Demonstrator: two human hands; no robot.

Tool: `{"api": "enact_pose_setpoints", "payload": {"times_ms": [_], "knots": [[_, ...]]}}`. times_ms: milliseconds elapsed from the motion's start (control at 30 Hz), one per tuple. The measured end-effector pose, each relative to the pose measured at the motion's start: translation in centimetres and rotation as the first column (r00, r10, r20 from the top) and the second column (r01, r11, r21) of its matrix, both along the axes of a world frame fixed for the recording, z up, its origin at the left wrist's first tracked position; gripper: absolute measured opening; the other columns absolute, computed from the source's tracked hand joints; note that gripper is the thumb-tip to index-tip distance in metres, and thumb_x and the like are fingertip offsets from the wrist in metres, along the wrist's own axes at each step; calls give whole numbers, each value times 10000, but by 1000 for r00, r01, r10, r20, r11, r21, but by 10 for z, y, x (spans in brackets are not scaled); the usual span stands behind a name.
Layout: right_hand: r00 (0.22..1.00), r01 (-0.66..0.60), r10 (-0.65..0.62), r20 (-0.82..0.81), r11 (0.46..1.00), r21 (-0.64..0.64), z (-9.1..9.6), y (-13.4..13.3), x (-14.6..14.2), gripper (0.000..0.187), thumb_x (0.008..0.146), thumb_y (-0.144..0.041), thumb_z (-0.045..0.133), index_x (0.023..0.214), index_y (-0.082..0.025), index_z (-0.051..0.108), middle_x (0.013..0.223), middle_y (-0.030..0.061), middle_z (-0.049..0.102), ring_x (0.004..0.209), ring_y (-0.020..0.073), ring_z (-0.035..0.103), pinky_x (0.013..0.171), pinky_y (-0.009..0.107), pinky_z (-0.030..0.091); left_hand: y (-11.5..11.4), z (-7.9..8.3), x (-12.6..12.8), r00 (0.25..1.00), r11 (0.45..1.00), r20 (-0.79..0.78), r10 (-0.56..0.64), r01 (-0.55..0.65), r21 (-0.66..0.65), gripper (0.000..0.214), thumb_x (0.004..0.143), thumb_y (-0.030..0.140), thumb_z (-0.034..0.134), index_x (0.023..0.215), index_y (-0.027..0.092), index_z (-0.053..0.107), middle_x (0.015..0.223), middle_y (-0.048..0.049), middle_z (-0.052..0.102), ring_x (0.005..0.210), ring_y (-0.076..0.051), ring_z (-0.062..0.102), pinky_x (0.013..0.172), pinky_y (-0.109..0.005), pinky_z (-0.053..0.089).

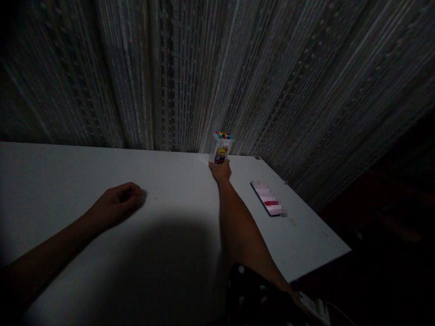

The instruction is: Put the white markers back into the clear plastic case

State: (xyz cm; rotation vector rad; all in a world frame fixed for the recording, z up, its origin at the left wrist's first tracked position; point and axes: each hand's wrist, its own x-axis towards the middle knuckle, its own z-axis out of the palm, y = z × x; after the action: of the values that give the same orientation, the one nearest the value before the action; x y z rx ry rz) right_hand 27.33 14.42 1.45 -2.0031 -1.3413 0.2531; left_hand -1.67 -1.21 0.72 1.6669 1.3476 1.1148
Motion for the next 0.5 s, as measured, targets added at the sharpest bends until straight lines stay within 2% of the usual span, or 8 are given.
{"api": "enact_pose_setpoints", "payload": {"times_ms": [133,500], "knots": [[1000,-4,3,9,1000,4,0,0,0,609,627,-535,634,1052,-168,399,1074,127,587,1016,249,562,828,337,441,1,-1,-1,999,999,19,-37,37,-1,176,626,308,571,644,154,486,569,34,444,515,-86,396,472,-192,319],[1000,-8,8,-4,1000,4,-1,1,2,591,626,-526,641,1038,-179,399,1082,126,589,1012,250,562,835,338,437,3,-6,-1,999,998,17,-34,35,-43,197,629,316,613,646,151,506,571,29,476,531,-91,424,496,-197,338]]}}
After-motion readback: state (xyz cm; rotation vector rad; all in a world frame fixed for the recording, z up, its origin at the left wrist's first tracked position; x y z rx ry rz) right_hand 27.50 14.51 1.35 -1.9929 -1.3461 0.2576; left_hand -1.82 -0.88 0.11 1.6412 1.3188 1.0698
